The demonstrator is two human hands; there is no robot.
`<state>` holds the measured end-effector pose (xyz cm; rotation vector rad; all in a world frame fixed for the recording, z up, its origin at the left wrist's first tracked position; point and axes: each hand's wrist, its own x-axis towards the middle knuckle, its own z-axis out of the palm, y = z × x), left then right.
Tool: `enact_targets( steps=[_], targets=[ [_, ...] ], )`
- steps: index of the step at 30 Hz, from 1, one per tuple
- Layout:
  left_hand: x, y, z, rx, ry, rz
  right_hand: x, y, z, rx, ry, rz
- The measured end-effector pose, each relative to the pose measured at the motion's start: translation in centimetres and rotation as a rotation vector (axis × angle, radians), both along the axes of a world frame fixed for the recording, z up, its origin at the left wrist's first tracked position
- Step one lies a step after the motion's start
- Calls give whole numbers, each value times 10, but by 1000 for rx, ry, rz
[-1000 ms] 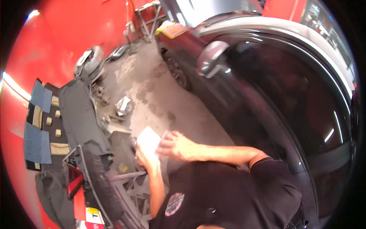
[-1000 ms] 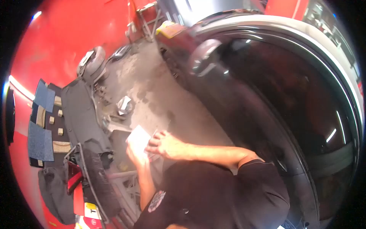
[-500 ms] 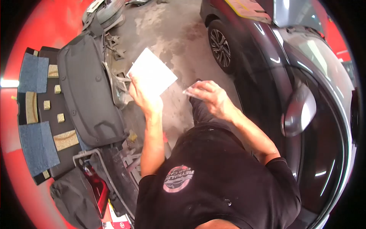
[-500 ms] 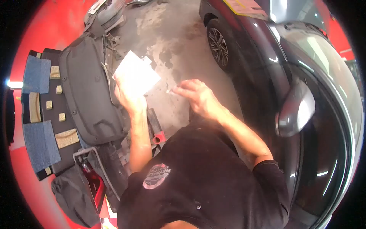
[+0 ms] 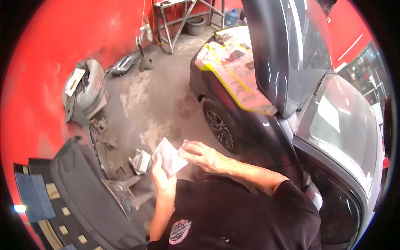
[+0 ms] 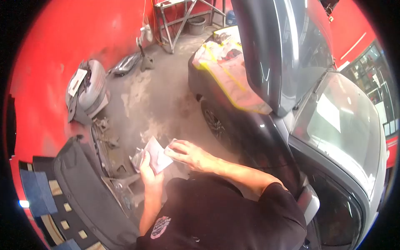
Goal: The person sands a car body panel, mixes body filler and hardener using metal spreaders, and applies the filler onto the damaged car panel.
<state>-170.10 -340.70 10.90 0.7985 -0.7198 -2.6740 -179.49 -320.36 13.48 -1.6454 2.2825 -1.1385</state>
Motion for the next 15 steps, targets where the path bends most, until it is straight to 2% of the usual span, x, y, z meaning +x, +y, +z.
enact_targets(
  steps=[2,5,6,7,9,10,11,12,13,15],
  targets=[
    [-44,-15,-2,19,54,-17,-39,4,-34,139,41,-15],
    [-104,-23,34,-221,95,54,-78,16,-52,121,-195,-195],
    [-125,-24,39,-314,23,66,-96,17,-58,36,-174,-328],
    [-141,-31,27,-357,96,-26,-116,8,-41,4,-115,-438],
    [-179,-48,-20,-446,258,-221,-160,-12,11,0,68,-437],
    [-202,-47,-32,-560,153,-239,-173,-24,22,25,142,-425],
    [-224,-57,-44,-635,199,-358,-185,-37,28,54,212,-417],
    [-251,-55,-40,-723,155,-327,-198,-49,31,93,282,-416],
    [-279,-51,-32,-806,115,-302,-207,-64,30,77,237,-425],
    [-332,-61,-15,-667,139,-288,-228,-93,22,141,274,-499]
  ],
)
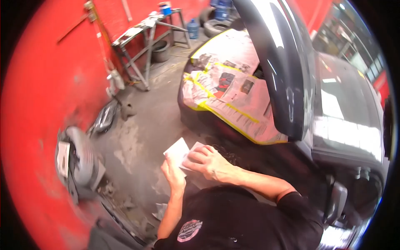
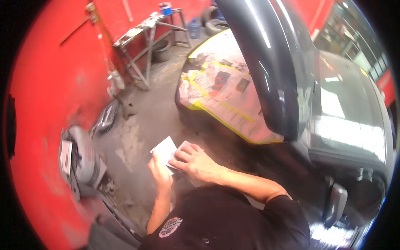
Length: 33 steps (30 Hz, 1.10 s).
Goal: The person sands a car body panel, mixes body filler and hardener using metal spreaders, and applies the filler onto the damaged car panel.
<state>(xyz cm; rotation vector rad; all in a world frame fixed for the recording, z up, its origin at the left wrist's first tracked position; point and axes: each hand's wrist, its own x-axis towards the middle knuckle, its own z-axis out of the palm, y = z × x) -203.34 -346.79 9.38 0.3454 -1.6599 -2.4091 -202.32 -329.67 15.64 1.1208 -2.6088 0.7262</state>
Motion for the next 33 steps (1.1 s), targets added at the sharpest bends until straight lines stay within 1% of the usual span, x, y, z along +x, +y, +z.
enact_targets(
  steps=[1,4,5,9,11,14,17,18,19,20,21,22,23,24,26,28,30,33],
  targets=[
    [-25,-8,4,65,-6,-5,-16,-12,-10,1,-43,-28],
    [-98,-48,5,19,-33,-99,-59,-50,-12,0,-68,-135],
    [-121,-59,2,46,-22,-144,-72,-60,-13,-9,-78,-164],
    [-191,-72,10,37,-43,-243,-113,-81,-12,30,-78,-316],
    [-218,-73,16,26,-70,-233,-126,-85,-14,46,-87,-378],
    [-260,-73,30,120,-91,-49,-144,-80,-29,89,-119,-445],
    [-294,-95,21,62,-8,-203,-157,-78,-20,-320,-186,-473],
    [-299,-96,12,107,-71,-266,-164,-76,-9,-457,-200,-480],
    [-300,-96,2,145,-134,-334,-169,-74,8,-458,-127,-417],
    [-300,-94,-6,182,-196,-406,-173,-77,16,-436,-58,-359],
    [-292,-90,5,360,-304,-544,-175,-81,21,-415,7,-306],
    [-292,-88,-6,588,-377,-726,-177,-84,22,-390,74,-252],
    [-285,-86,-15,640,-397,-772,-175,-88,19,-302,86,-248],
    [-279,-81,-9,692,-421,-818,-172,-90,15,-183,69,-284],
    [-277,-80,5,663,-392,-755,-166,-83,0,-183,-18,-427],
    [-277,-74,16,645,-346,-716,-162,-68,-19,-114,-85,-533],
    [-279,-71,23,610,-291,-714,-153,-51,-35,-12,-212,-490],
    [-283,-68,35,365,-110,-592,-147,-33,-52,-209,-258,-672]
  ],
)
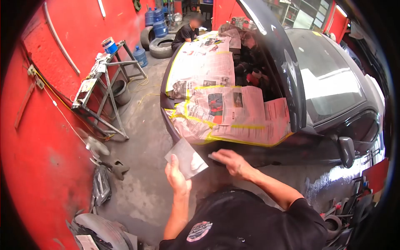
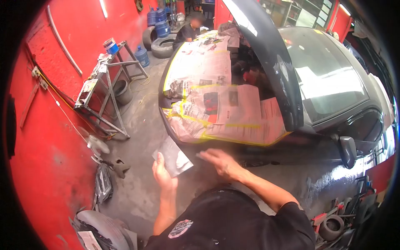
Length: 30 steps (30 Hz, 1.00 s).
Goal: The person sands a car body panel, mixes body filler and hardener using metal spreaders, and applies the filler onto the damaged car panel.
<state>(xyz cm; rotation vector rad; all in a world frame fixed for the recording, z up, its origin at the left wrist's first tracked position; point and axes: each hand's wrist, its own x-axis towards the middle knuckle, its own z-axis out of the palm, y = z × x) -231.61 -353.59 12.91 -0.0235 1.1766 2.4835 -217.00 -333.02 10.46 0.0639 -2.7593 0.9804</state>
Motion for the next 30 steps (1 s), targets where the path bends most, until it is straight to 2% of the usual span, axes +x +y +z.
enact_targets(
  steps=[1,4,6,7,9,17,21,25,26,27,30],
  targets=[
    [1,1,-1,-25,7,-20,-5,-2,20,37,66,-104],
    [7,4,-18,-151,24,-133,-25,-4,63,170,136,-64],
    [15,13,-35,-258,46,-238,-31,-13,68,213,145,62],
    [22,25,-35,-263,103,-171,-35,-17,69,237,154,129],
    [27,36,-31,-212,96,-75,-28,-27,67,320,124,151],
    [40,61,-51,-176,17,-27,17,-15,50,363,69,155],
    [44,69,-39,-264,96,55,38,4,47,335,8,157],
    [34,68,-15,-207,89,171,56,29,31,200,20,106],
    [32,66,-19,-194,89,156,60,33,23,64,97,21],
    [33,65,-24,-180,90,140,58,36,37,-58,142,39],
    [55,74,-47,-100,-283,-113,53,34,68,-79,324,182]
  ],
)
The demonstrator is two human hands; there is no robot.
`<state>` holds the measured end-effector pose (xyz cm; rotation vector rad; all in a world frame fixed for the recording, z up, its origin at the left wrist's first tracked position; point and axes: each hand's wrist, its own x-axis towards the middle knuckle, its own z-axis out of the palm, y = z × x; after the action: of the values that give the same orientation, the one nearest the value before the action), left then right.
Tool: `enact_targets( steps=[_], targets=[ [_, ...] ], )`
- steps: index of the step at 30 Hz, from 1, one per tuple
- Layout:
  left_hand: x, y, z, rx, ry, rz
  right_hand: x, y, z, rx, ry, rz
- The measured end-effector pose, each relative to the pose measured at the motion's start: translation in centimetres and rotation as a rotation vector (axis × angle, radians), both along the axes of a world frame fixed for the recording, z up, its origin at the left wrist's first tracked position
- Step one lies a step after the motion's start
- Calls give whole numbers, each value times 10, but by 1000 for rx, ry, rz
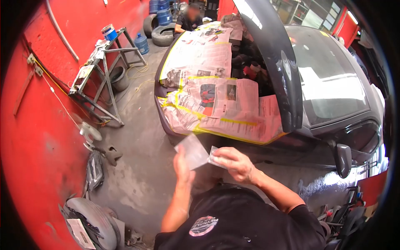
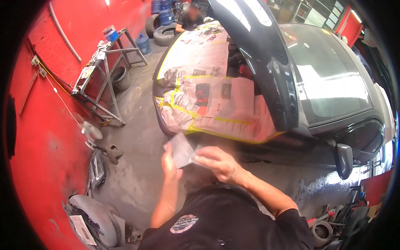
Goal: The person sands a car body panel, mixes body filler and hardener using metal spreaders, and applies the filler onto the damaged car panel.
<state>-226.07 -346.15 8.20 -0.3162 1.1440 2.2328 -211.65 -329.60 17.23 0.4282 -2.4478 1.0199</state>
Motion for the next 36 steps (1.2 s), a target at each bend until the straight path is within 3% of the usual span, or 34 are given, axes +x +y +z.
enact_targets(
  steps=[2,3,9,12,15,16,19,27,31,34,36],
  targets=[
    [20,5,-22,219,-193,-138,2,-11,0,66,55,42],
    [29,7,-16,286,-226,-181,9,-12,-6,138,-56,46],
    [33,1,5,326,-206,-31,23,17,-28,324,-288,-82],
    [20,-8,44,205,123,16,25,19,-44,134,-385,-218],
    [4,-14,27,91,243,-90,-3,7,-7,196,-191,-357],
    [-2,-16,33,-110,359,-183,-16,-2,11,256,-154,-336],
    [-2,-22,30,-187,597,-208,-39,-35,11,463,-107,-238],
    [-42,-57,-11,-55,403,-53,-48,-110,-26,526,-220,-260],
    [-63,-74,-14,-93,431,-121,-43,-128,-27,451,-260,-288],
    [-84,-74,-10,-24,442,-2,-39,-127,-43,461,-292,-309],
    [-101,-81,-1,-26,479,-3,-42,-125,-45,104,-239,-294]
  ],
)
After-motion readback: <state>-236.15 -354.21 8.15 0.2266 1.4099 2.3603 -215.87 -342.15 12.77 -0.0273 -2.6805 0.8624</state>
